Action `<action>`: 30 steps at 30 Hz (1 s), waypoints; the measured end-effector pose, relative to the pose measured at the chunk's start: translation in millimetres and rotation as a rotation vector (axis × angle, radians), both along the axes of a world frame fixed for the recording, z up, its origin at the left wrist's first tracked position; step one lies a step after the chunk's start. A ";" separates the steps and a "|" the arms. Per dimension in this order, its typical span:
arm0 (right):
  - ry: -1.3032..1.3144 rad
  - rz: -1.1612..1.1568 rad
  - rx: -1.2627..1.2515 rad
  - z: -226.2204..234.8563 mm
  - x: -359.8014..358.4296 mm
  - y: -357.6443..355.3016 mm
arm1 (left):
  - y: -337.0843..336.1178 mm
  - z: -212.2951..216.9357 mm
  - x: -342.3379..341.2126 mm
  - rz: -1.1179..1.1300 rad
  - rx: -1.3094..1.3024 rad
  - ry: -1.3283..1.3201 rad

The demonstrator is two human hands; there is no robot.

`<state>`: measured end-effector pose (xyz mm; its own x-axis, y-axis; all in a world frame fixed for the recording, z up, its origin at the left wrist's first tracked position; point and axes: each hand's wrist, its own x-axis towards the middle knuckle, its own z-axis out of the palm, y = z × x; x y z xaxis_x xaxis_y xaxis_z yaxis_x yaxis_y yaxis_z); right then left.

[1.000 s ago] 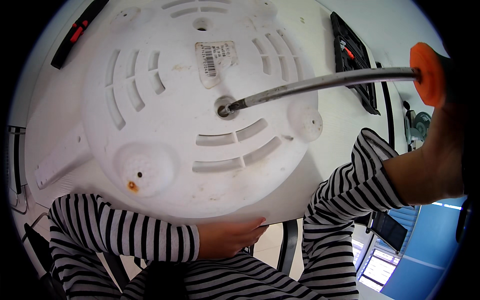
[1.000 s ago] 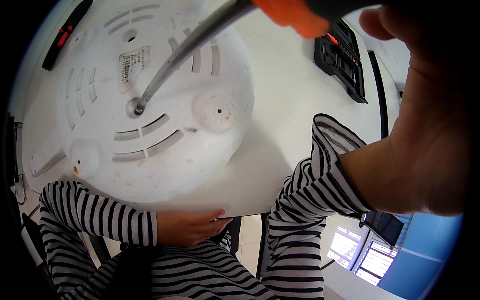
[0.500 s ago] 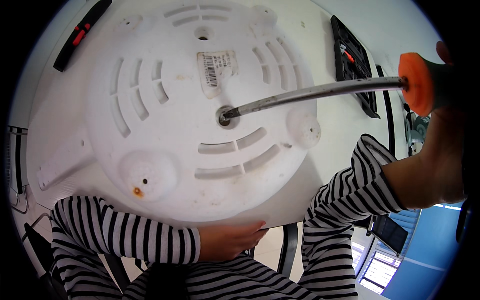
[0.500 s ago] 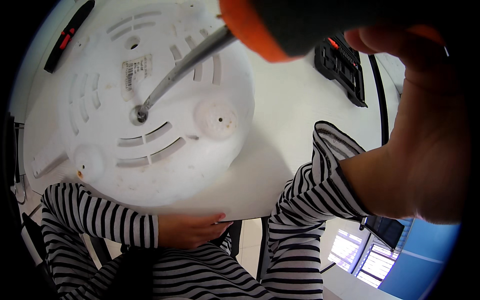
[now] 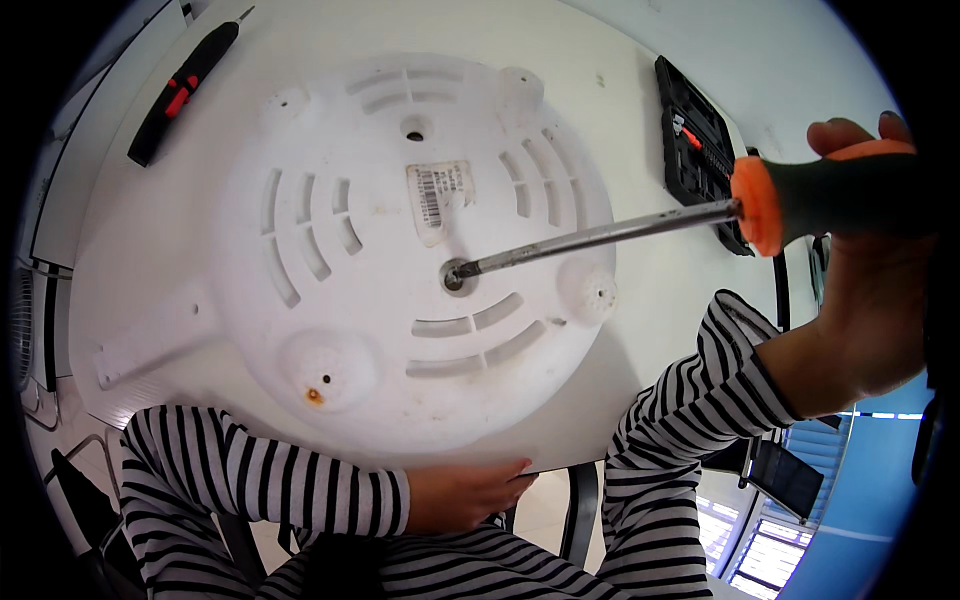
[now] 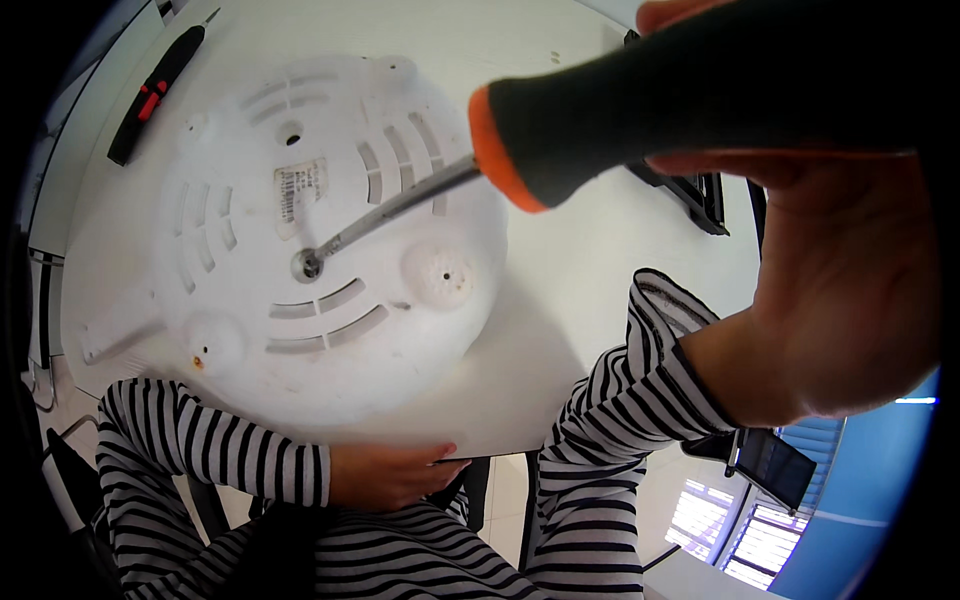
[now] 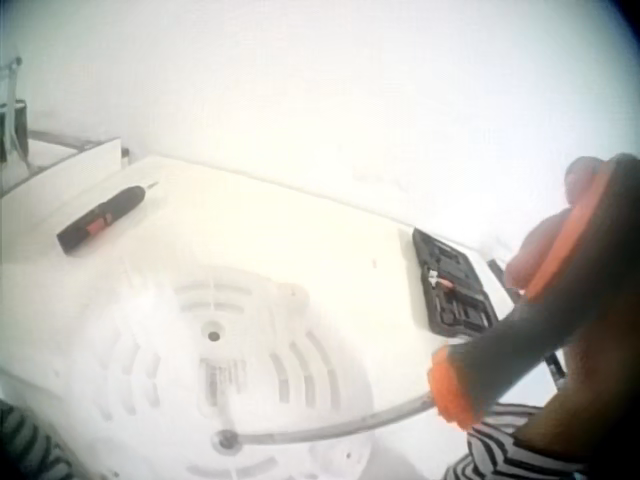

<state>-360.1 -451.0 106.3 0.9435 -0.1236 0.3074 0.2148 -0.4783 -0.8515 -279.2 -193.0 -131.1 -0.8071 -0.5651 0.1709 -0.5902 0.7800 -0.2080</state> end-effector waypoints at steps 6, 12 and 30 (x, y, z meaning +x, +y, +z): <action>-0.014 0.000 -0.005 3.4 -3.8 2.2 | -0.6 1.6 1.4 -0.009 0.006 0.028; -0.017 0.002 -0.004 3.6 -3.0 5.6 | -1.5 3.8 3.5 -0.021 0.028 0.029; 0.035 0.098 -0.023 5.8 6.5 11.5 | 1.2 -1.2 5.1 -0.034 0.040 0.046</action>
